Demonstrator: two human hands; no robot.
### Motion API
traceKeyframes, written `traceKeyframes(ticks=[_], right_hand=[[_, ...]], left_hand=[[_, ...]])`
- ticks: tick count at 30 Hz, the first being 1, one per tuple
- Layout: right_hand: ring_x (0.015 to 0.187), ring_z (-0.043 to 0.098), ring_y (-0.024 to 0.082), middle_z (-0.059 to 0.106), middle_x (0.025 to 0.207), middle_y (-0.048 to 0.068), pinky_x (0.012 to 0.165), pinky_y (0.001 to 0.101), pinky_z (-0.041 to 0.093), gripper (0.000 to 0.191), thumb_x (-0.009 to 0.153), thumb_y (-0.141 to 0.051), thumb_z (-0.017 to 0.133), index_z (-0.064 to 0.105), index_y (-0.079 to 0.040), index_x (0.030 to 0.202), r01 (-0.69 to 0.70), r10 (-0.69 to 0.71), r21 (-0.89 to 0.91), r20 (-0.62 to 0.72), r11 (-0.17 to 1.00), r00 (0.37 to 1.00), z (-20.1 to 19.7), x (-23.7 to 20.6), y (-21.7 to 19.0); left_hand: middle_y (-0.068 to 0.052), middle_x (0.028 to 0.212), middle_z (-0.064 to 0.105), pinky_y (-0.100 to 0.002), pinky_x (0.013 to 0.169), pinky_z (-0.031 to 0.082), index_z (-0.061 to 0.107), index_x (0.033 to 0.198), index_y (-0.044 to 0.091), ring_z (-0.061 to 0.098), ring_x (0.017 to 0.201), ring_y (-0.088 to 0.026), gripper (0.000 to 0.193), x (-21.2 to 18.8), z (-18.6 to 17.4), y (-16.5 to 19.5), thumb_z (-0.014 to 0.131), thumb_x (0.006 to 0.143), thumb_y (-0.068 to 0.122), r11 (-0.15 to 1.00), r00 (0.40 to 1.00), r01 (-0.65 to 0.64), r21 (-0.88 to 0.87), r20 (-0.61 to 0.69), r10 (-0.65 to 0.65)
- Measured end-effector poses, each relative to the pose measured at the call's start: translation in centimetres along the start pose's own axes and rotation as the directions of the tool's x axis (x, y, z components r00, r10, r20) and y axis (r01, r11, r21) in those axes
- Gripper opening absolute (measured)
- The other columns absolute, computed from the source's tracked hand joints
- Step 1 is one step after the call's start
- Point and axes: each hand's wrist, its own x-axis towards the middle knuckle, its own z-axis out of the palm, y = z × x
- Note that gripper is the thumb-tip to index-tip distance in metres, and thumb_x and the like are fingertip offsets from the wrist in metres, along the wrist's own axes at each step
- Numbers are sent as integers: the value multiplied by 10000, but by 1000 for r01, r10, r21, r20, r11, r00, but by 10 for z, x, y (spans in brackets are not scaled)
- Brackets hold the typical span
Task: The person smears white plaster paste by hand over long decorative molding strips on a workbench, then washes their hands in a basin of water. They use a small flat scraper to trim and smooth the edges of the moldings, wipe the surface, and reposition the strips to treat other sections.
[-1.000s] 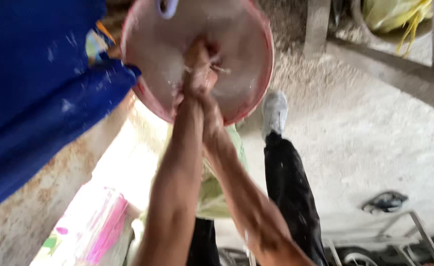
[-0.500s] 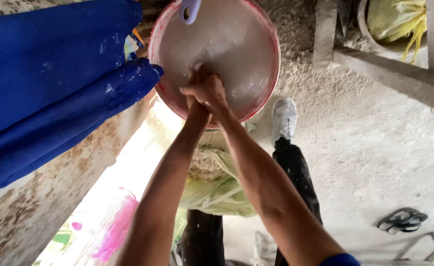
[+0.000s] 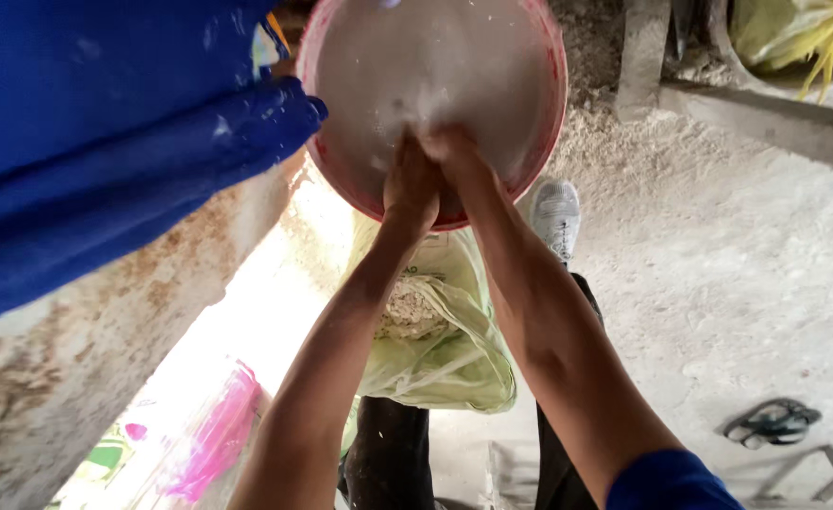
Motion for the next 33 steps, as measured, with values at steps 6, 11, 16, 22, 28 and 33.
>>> traceKeyframes(ticks=[6,11,16,22,28,33], right_hand=[[1072,676,253,743,1164,166,977,397,514,489,954,-408,572,725,-2,1178,279,-227,357,-179,892,957,6,-4,-2],[1063,673,240,744,1174,152,971,391,510,503,974,-431,554,719,-10,1192,187,-192,-51,-114,981,975,10,-6,-16],[1114,649,212,717,1238,111,997,370,487,543,994,-491,545,675,-36,1261,114,-80,195,-173,974,982,7,-9,-16],[1118,658,244,707,1174,167,997,417,534,563,984,-465,640,660,35,1241,550,-508,110,-266,828,819,12,-22,-4],[1096,676,287,719,1178,209,976,388,528,663,1060,-534,411,676,47,1240,306,-162,287,-432,908,887,6,-15,-14],[1339,460,218,513,1444,117,1123,342,334,587,1128,-495,397,509,-15,1446,311,-269,90,-314,946,911,9,-22,-7]], left_hand=[[-194,1609,347,-464,1253,105,384,1540,0,239,1507,-351,638,-1,23,4,534,978,259,997,990,-59,-46,126,65],[-170,1672,248,-496,1251,94,293,1604,41,208,1534,-355,697,2,7,5,510,992,294,998,976,-24,51,216,12],[-226,1677,195,-511,1262,32,257,1603,-29,108,1556,-378,740,-5,-24,0,507,1019,352,989,990,-78,126,129,62],[-224,1699,75,-497,1266,57,201,1648,30,60,1569,-396,780,-11,-34,4,534,987,277,1000,996,-5,7,-92,6],[-170,1671,7,-479,1283,72,176,1637,45,11,1558,-322,800,-13,-30,3,521,954,281,995,1000,2,-103,-6,-2],[-228,1681,-31,-504,1282,113,227,1631,-6,-25,1565,-401,722,-13,-33,6,524,1019,234,999,999,-39,37,6,39]])
